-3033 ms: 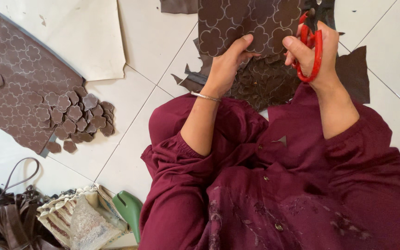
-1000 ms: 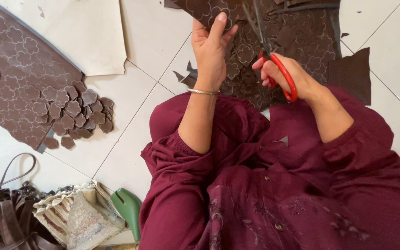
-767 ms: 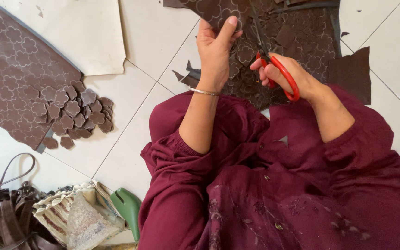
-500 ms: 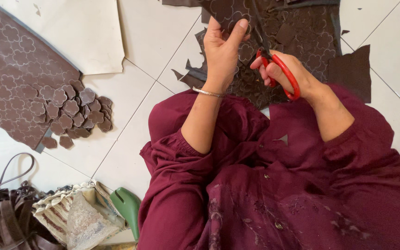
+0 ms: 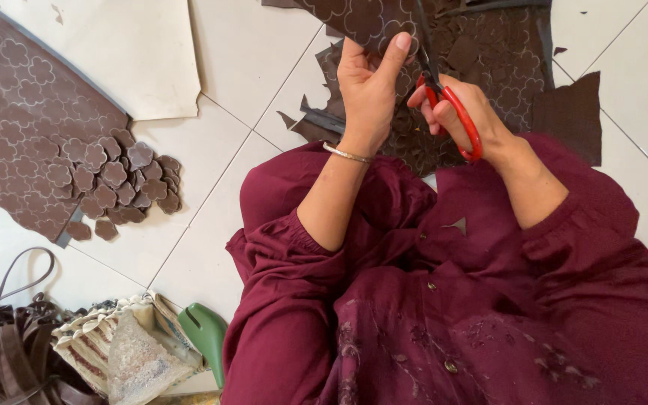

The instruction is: The person sits on the floor cutting flower-shaped pieces from brown patterned leather sheets using red-handled scissors, following printed outlines. They rotate the sheet while cutting, set finished flower cutouts onto a growing pile beside them, and trim away scrap pieces.

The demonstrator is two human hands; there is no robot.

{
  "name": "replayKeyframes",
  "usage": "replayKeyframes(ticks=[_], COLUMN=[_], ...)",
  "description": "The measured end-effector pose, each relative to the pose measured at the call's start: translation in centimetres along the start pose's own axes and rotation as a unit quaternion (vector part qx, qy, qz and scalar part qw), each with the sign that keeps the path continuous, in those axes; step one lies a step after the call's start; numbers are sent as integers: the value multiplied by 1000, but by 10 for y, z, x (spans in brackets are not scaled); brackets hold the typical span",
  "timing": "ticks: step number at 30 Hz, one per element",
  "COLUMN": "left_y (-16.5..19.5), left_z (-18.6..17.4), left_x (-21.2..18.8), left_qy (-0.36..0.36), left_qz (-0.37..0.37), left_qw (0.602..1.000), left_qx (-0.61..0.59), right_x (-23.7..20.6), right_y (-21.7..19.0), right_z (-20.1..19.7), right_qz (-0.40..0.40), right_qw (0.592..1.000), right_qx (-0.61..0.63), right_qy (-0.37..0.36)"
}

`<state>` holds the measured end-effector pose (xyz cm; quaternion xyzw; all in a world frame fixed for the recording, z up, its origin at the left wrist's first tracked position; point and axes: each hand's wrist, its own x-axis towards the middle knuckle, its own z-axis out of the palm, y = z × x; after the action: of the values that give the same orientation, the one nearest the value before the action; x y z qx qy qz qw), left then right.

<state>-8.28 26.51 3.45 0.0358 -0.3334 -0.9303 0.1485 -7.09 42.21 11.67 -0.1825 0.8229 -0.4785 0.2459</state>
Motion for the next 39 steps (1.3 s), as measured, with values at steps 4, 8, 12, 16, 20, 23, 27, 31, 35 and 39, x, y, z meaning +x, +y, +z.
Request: replayKeyframes(ticks=[4,8,12,16,20,23,27,31,35,39], left_y=[1,5,7,10,14,18,20,21,22,25], left_z=[1,1,1,-1,-5,-7,-9,-9,-10,-11], left_x=[0,0,1,2,5,7,9,9,11,12], left_qy=[8,10,14,-3,-18,-28,-33,-37,-37,-32], left_qz=[3,-7,-10,-4,-17,-34,-35,-37,-47,-73], left_qw=[1000,1000,1000,1000,1000,999,999,998,998,996], left_qx=[17,17,13,12,16,16,18,19,17,27], right_x=[1,2,2,2,3,2,3,3,1,1], right_y=[-2,-1,1,2,4,4,6,6,6,7], right_z=[0,-2,-5,-9,-15,-20,-23,-24,-27,-31], right_qz=[-4,-11,3,9,8,15,23,19,17,25], right_qw=[1000,999,999,999,1000,999,999,999,999,998], right_qx=[-17,-26,-21,-28,-30,-28,-16,-28,-45,-51], right_qy=[12,23,24,18,3,-12,-16,-15,-12,-16])
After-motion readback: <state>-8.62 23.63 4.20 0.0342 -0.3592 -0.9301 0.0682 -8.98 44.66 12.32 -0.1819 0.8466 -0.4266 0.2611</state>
